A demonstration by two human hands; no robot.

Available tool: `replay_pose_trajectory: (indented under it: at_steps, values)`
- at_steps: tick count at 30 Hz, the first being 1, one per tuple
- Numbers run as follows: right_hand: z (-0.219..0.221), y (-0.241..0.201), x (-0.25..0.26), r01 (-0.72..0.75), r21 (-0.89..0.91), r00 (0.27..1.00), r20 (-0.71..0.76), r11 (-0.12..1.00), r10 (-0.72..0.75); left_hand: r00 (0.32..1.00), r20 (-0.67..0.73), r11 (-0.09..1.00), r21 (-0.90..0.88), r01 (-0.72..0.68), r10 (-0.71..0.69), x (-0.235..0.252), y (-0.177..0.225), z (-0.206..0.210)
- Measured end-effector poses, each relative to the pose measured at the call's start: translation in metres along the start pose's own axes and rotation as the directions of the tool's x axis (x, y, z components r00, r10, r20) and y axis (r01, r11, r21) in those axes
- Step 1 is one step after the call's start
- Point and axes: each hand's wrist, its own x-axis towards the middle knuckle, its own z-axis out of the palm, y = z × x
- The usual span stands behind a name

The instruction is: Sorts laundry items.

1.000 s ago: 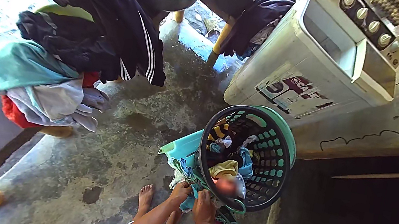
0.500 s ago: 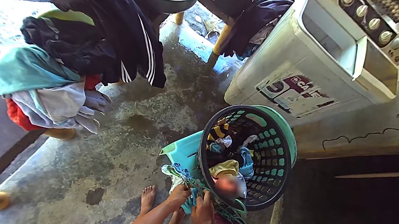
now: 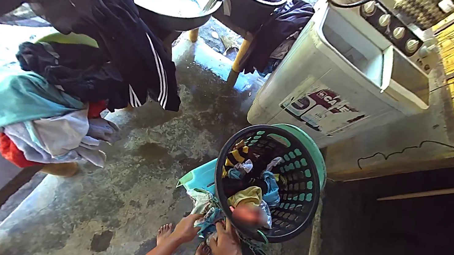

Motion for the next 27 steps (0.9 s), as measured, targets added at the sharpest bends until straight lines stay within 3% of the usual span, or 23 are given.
replay_pose_trajectory:
  at_steps: [2, 4, 5, 6, 8, 10, 12, 14, 17, 19, 22, 27]
  values:
    - [-0.023, -0.001, -0.016, 0.150, 0.016, 0.984, 0.091, 0.988, -0.151, 0.999, -0.008, 0.999, -0.016, 0.041, -0.041, -0.007, -0.013, -0.009]
    - [-0.057, 0.007, -0.034, 0.351, 0.204, 0.935, -0.028, 0.914, -0.353, 0.996, -0.041, 0.993, -0.087, 0.077, -0.081, -0.024, -0.024, -0.020]
    - [-0.077, 0.013, -0.041, 0.392, 0.264, 0.919, -0.161, 0.881, -0.361, 0.992, -0.064, 0.987, -0.127, 0.095, -0.104, -0.033, -0.030, -0.026]
    - [-0.098, 0.022, -0.042, 0.379, 0.265, 0.909, -0.288, 0.887, -0.302, 0.988, -0.086, 0.979, -0.168, 0.116, -0.131, -0.044, -0.035, -0.031]
    - [-0.133, 0.047, -0.024, 0.174, 0.165, 0.901, -0.424, 0.971, -0.089, 0.974, -0.121, 0.956, -0.248, 0.157, -0.191, -0.065, -0.040, -0.042]
    - [-0.149, 0.078, 0.011, -0.112, 0.022, 0.919, -0.377, 0.994, 0.112, 0.961, -0.161, 0.938, -0.305, 0.166, -0.223, -0.083, -0.042, -0.049]
    - [-0.149, 0.109, 0.042, -0.251, -0.122, 0.941, -0.263, 0.960, 0.212, 0.953, -0.212, 0.928, -0.349, 0.133, -0.217, -0.096, -0.042, -0.053]
    - [-0.151, 0.137, 0.054, -0.200, -0.106, 0.949, -0.269, 0.974, 0.166, 0.942, -0.271, 0.914, -0.397, 0.077, -0.197, -0.108, -0.035, -0.057]
    - [-0.185, 0.149, 0.040, 0.048, 0.312, 0.878, -0.467, 0.949, 0.109, 0.932, -0.342, 0.904, -0.426, -0.040, -0.120, -0.120, -0.017, -0.067]
    - [-0.208, 0.145, 0.022, 0.225, 0.528, 0.823, -0.553, 0.819, 0.131, 0.924, -0.379, 0.906, -0.406, -0.121, -0.046, -0.126, 0.009, -0.074]
    - [-0.232, 0.128, -0.003, 0.462, 0.642, 0.793, -0.608, 0.612, 0.040, 0.903, -0.401, 0.909, -0.301, -0.288, 0.154, -0.132, 0.075, -0.087]
    - [-0.245, 0.074, -0.050, 0.546, 0.664, 0.804, -0.587, 0.510, -0.096, 0.771, -0.330, 0.808, -0.039, -0.588, 0.545, -0.130, 0.201, -0.085]
